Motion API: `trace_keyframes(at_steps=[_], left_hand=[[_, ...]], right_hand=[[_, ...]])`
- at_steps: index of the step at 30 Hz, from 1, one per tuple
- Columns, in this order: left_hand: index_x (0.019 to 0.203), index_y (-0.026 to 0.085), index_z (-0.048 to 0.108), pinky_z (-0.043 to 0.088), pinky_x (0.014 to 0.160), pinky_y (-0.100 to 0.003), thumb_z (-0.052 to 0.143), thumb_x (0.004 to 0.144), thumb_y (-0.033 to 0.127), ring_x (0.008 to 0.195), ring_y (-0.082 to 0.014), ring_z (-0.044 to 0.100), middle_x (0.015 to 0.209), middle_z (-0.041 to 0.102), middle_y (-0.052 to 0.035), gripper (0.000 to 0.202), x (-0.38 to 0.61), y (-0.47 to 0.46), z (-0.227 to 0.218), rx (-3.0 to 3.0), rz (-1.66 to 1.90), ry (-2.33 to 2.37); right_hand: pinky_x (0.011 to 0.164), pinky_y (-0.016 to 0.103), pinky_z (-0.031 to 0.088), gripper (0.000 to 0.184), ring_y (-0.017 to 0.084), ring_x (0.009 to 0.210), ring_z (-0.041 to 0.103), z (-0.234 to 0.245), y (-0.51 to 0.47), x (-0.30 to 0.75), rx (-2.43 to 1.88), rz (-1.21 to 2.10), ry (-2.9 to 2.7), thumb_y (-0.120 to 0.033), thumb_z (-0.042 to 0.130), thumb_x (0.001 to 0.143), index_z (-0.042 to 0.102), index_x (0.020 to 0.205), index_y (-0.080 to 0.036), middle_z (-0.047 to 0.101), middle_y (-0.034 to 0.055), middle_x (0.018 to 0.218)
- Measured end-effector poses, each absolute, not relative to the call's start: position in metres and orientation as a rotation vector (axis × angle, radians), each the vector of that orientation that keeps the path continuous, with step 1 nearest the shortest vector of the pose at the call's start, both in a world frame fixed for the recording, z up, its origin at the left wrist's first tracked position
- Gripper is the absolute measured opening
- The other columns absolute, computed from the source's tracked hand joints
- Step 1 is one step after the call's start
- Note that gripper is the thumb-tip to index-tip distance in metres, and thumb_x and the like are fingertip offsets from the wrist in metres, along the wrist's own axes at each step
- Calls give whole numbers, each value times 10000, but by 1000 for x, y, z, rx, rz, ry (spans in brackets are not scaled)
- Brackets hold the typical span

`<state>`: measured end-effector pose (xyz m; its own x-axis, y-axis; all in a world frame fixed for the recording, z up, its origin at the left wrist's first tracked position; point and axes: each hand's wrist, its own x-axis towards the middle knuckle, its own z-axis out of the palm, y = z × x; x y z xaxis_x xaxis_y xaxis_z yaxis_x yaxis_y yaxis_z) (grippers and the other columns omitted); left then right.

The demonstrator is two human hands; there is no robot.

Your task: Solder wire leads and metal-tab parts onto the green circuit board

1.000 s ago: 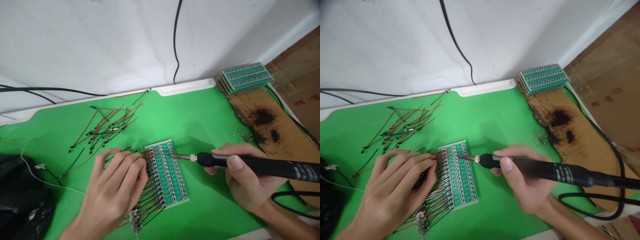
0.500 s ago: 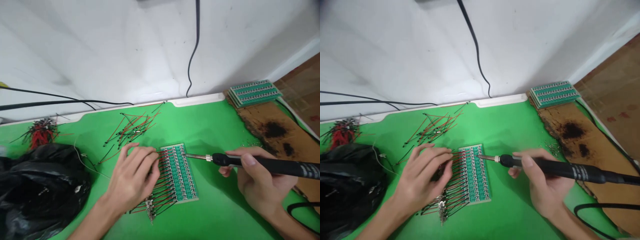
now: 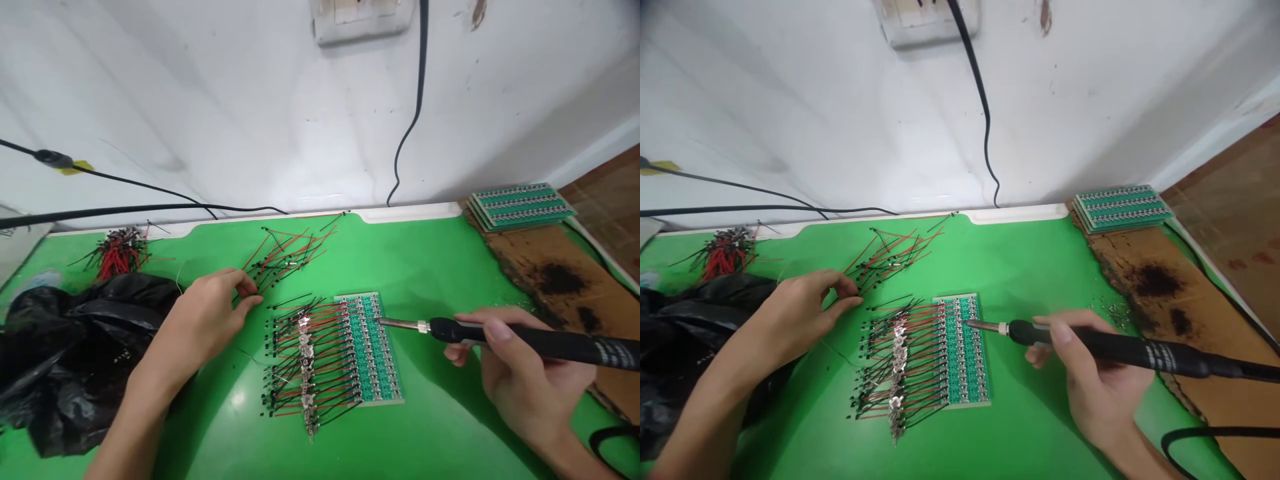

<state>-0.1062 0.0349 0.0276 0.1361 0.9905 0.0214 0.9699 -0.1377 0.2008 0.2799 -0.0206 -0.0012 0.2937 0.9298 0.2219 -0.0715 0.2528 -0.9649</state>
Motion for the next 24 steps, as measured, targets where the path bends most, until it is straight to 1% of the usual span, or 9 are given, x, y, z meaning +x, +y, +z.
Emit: trace_keyframes(at_steps=[3, 6, 9, 12, 15, 19, 22, 24], left_hand=[[861, 291, 719, 504, 692, -393, 602, 950, 419, 748, -308, 742, 851, 804, -49, 195, -108, 35, 22, 2253, 175, 1991], [875, 290, 708, 487, 668, -384, 593, 974, 441, 752, -309, 748, 868, 801, -54, 214, -111, 34, 20, 2278, 186, 1996], [920, 277, 677, 455, 611, -353, 619, 1001, 431, 658, -268, 709, 813, 771, -23, 183, -114, 33, 22, 2303, 245, 2001], [934, 265, 629, 449, 569, -305, 652, 1000, 346, 582, -206, 672, 759, 728, 35, 106, -117, 34, 24, 2328, 307, 1965], [907, 257, 606, 437, 524, -273, 658, 976, 275, 537, -170, 647, 720, 692, 59, 88, -115, 33, 24, 2354, 319, 1913], [921, 255, 569, 438, 517, -279, 588, 1000, 221, 535, -168, 643, 738, 699, 42, 89, -110, 29, 22, 2374, 319, 1913], [956, 252, 561, 480, 534, -289, 534, 1013, 234, 582, -185, 699, 800, 744, 13, 66, -113, 25, 29, 2383, 330, 1890], [996, 246, 602, 498, 524, -288, 561, 984, 268, 583, -193, 716, 795, 755, 13, 49, -120, 21, 39, 2375, 396, 1886]], right_hand=[[414, 228, 601, 121, 168, 447, 721, 2, -18, 279, -1068, 897, -995, -324, 880, 980, 911, 896, -243, 789, 16, 671], [360, 235, 563, 138, 178, 419, 706, 4, -14, 279, -1046, 950, -982, -339, 874, 983, 911, 899, -236, 782, 20, 643], [349, 240, 555, 172, 186, 403, 702, 5, -10, 279, -1024, 1000, -973, -344, 857, 996, 900, 886, -218, 767, 23, 605], [353, 238, 556, 219, 188, 402, 700, 6, -9, 278, -1043, 1010, -956, -362, 870, 986, 883, 857, -186, 750, 30, 579], [353, 243, 565, 233, 190, 401, 698, 5, -9, 278, -1071, 1002, -950, -375, 878, 983, 880, 852, -182, 750, 33, 582], [357, 246, 576, 229, 196, 412, 710, 5, -9, 277, -1065, 1016, -957, -373, 871, 993, 884, 860, -188, 761, 33, 598], [359, 242, 575, 217, 190, 413, 707, 5, -10, 276, -1061, 998, -966, -354, 869, 997, 882, 865, -183, 762, 32, 602], [375, 234, 582, 209, 180, 424, 711, 5, -10, 277, -1063, 979, -983, -346, 860, 1011, 881, 875, -188, 764, 25, 610]])
